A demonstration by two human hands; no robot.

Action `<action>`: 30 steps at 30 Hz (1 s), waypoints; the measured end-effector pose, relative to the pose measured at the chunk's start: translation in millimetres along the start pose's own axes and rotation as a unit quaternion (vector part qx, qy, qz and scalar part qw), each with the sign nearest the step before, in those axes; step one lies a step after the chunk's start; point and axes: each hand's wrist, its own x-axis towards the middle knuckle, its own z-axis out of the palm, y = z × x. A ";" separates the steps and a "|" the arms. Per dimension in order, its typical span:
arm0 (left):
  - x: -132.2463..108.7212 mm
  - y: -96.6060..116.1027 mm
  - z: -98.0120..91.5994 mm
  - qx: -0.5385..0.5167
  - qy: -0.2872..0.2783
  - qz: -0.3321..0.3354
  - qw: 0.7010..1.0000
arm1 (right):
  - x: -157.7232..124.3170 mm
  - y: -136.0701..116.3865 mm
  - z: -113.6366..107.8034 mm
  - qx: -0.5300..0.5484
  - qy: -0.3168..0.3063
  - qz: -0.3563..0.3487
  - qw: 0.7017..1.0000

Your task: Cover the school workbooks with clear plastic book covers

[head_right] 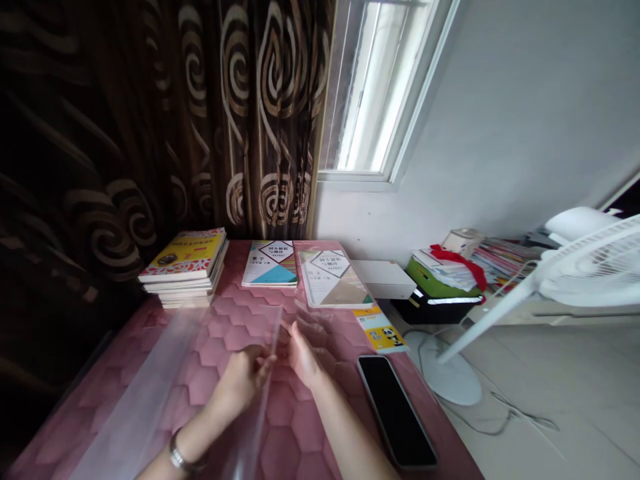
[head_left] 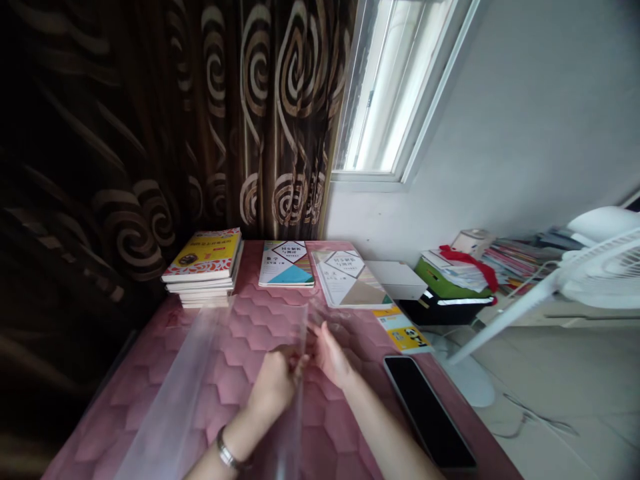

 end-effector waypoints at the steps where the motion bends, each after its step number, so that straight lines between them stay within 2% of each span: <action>1: 4.1 3.9 7.9 -0.036 -0.026 0.032 0.999 | -0.4 0.0 -5.9 0.031 -0.002 0.023 0.999; 3: 8.9 7.8 10.7 -0.081 -0.055 0.080 0.992 | -1.8 2.4 -16.2 0.086 -0.007 0.083 0.993; 6: 10.9 -2.8 -12.1 -0.057 -0.033 0.085 0.994 | -3.7 9.0 -27.4 0.095 0.035 0.125 0.987; 8: 10.6 -25.1 -35.1 -0.008 0.010 0.063 0.998 | -3.7 13.3 -34.0 0.094 0.075 0.132 0.984; 11: 5.9 -75.5 -59.8 0.080 0.066 0.002 0.995 | -0.2 18.5 -47.7 0.027 0.121 0.128 0.984; 13: -1.5 -108.8 -61.8 0.119 0.062 -0.053 0.989 | 3.2 20.1 -60.0 -0.031 0.147 0.123 0.981; 16: -14.4 -139.0 -46.8 0.168 0.058 -0.068 0.982 | 5.0 17.2 -79.7 -0.063 0.192 0.126 0.971; 20: -20.0 -139.6 -28.5 0.224 0.136 -0.115 0.958 | -1.9 4.0 -102.5 -0.093 0.248 0.140 0.954; 23: -14.5 -131.9 -32.2 0.183 0.188 -0.181 0.948 | -8.8 -6.7 -118.3 -0.130 0.252 0.134 0.950; 25: -10.4 -130.7 -39.4 0.116 0.187 -0.215 0.951 | -12.2 -12.9 -128.9 -0.153 0.248 0.119 0.949; 30: -8.3 -136.3 -52.9 -0.069 0.130 -0.263 0.953 | -18.0 -27.1 -151.4 -0.166 0.255 0.095 0.948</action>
